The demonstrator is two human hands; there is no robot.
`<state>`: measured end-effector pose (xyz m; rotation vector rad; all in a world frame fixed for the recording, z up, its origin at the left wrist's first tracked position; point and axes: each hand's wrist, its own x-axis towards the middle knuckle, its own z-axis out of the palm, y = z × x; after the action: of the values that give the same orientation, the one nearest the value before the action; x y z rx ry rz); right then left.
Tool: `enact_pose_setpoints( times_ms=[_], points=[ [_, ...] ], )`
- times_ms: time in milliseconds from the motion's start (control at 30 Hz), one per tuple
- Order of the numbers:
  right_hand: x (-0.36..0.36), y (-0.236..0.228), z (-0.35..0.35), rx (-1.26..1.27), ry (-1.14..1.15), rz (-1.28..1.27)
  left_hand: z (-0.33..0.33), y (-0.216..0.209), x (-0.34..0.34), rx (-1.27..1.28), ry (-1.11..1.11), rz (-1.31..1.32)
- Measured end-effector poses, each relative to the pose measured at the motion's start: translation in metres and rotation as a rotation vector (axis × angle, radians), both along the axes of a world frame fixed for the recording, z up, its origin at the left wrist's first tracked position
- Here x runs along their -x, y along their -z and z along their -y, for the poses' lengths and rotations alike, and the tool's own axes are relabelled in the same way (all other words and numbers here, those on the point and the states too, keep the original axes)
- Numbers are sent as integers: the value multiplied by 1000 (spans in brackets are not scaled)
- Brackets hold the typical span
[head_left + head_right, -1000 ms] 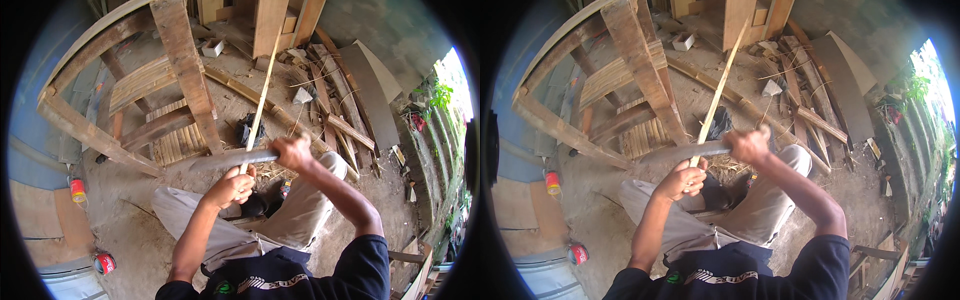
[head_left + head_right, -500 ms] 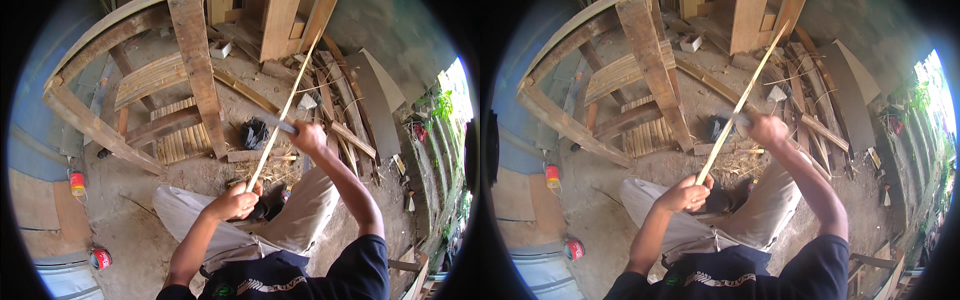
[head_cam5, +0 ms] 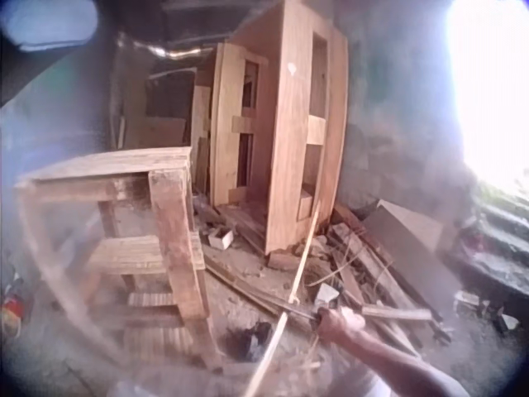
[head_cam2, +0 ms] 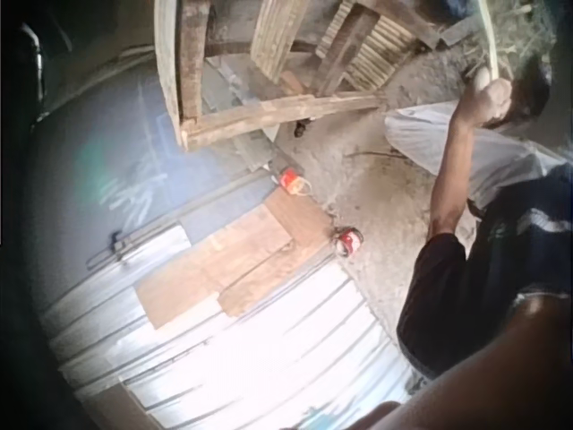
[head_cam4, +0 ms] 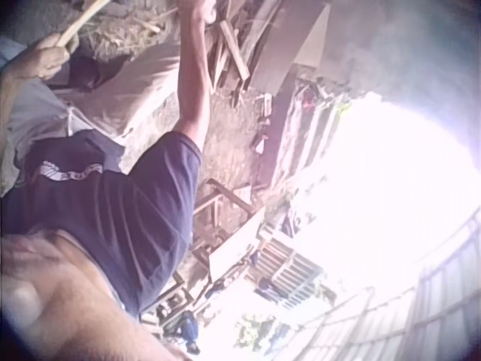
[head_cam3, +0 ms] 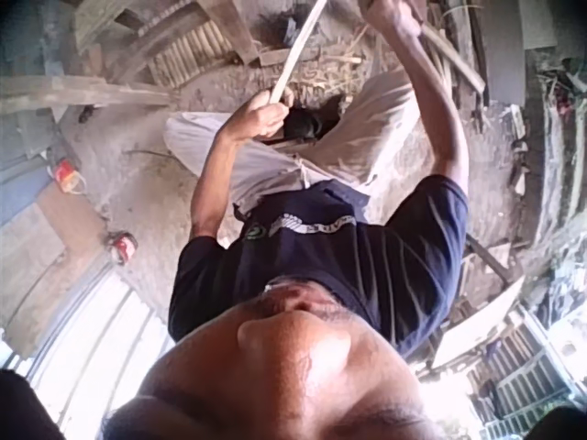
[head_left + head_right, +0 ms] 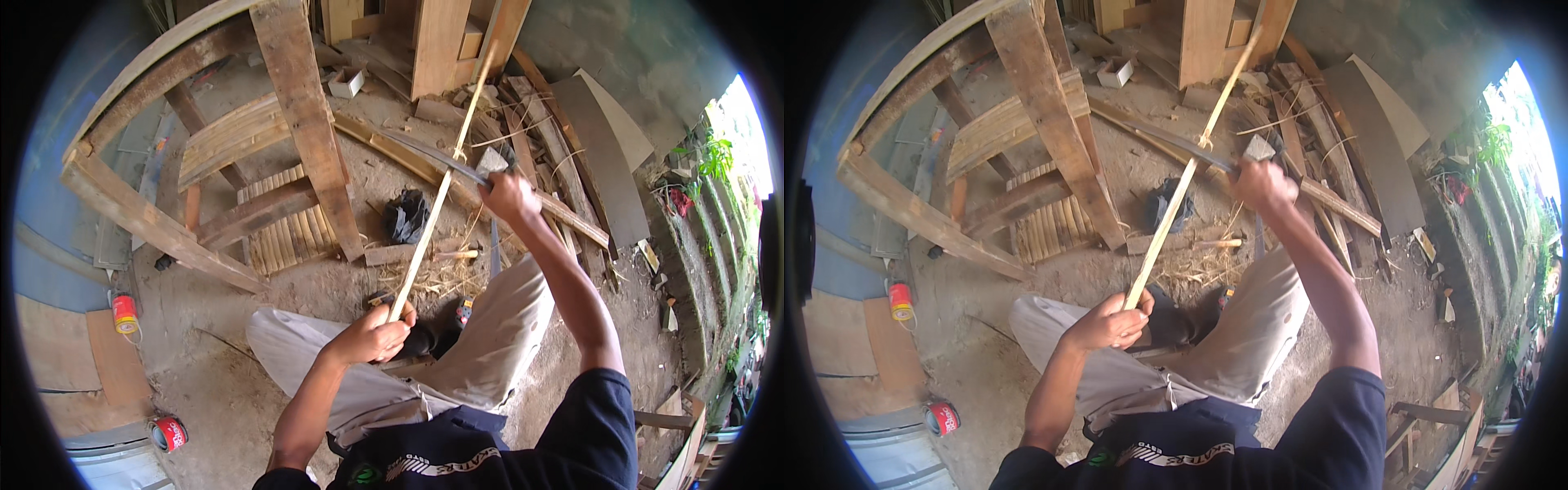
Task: The person sits on the floor and uses a knife to shave and split a long piece of bamboo into thin strips. They repeatedly scrape the bamboo to thin it and then split it lengthwise.
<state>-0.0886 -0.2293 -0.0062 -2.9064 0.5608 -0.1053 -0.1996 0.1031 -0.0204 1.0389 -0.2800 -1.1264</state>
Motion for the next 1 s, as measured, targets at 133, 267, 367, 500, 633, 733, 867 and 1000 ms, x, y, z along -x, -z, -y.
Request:
enact_pose_setpoints(
  times_ms=[133,267,367,500,633,733,867,1000],
  points=[
    [-3,2,9,234,-346,-71,-6,-1,0,-26,-22,33],
    [-3,-1,14,59,-84,85,-12,-5,2,-23,-12,11],
    [-5,3,14,238,-417,-155,-11,-7,2,-35,-35,27],
    [-13,13,23,22,33,158,-13,-5,6,-21,10,-25],
    [-14,10,31,280,-400,-163,-19,-3,8,-10,-36,-33],
    [-18,5,35,211,-29,65,-19,1,8,-36,29,-56],
    [-17,4,25,-34,12,-129,-16,6,3,-20,-22,-96],
    [-22,14,32,308,-343,-235,-18,5,3,-7,58,-90]
  ],
)
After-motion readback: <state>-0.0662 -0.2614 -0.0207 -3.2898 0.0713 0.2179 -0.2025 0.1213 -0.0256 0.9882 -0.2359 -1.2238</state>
